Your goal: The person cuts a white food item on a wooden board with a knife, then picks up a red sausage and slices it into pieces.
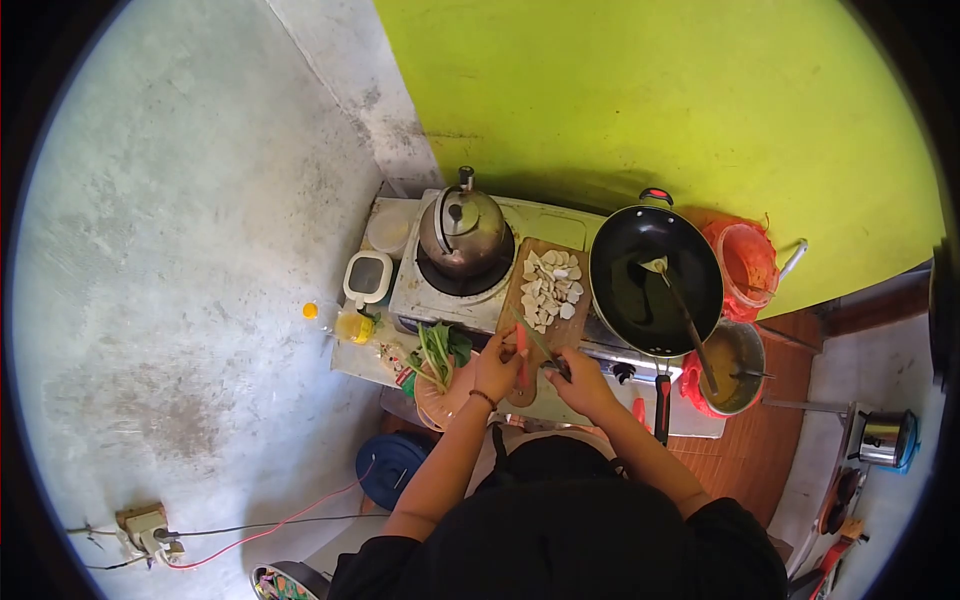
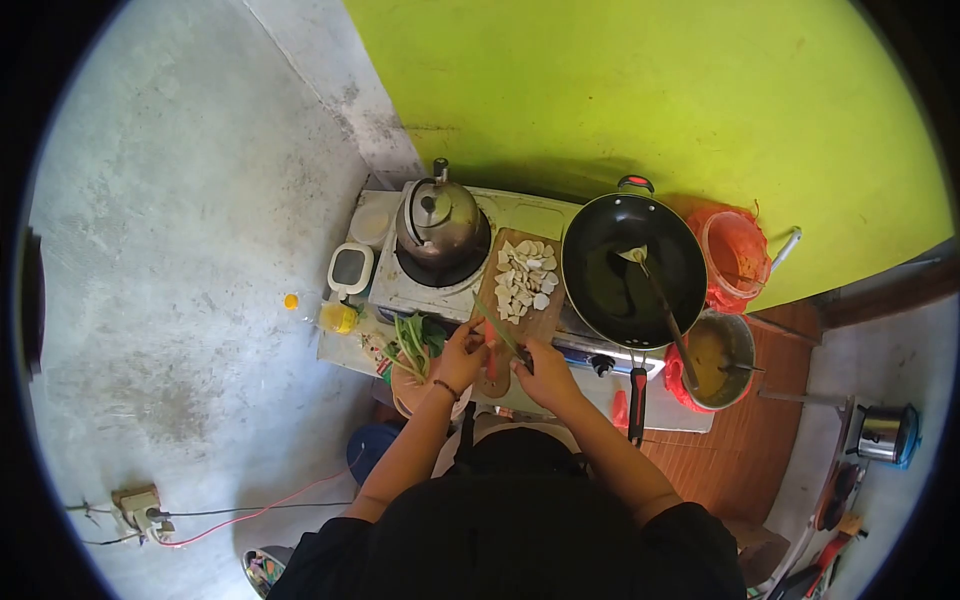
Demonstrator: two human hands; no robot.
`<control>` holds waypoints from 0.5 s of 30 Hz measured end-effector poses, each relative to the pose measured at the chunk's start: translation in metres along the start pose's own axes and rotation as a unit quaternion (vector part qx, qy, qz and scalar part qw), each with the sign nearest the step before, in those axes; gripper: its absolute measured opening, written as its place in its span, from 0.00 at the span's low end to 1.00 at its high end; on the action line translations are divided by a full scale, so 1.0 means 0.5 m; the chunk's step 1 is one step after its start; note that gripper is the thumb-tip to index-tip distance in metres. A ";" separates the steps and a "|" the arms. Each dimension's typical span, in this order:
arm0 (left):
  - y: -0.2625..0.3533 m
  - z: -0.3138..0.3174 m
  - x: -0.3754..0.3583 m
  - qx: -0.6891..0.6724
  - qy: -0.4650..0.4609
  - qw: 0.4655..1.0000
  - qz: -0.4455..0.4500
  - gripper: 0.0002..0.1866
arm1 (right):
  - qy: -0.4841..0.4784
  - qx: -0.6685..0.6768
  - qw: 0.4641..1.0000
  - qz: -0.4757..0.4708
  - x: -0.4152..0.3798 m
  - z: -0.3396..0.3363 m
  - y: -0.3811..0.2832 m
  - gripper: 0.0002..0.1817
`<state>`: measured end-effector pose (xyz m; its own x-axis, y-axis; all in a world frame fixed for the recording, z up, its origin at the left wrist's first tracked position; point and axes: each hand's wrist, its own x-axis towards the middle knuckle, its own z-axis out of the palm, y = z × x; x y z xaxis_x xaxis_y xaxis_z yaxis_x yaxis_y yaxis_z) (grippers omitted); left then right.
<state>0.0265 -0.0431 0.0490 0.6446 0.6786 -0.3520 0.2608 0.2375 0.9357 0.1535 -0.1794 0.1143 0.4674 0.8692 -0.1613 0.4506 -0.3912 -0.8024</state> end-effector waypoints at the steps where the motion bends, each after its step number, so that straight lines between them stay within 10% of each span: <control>1: -0.017 -0.002 0.016 0.012 0.005 1.000 -0.012 0.29 | -0.002 -0.022 1.000 0.004 0.009 0.023 0.026 0.14; 15: -0.102 0.020 0.147 0.353 0.087 0.927 0.088 0.27 | -0.116 -0.150 0.980 0.052 0.042 0.097 0.091 0.40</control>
<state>0.0677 -0.0123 -0.0248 0.6113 0.7809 -0.1287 0.6080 -0.3593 0.7080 0.1470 -0.1642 0.0467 0.3532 0.8520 -0.3866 0.6303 -0.5220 -0.5747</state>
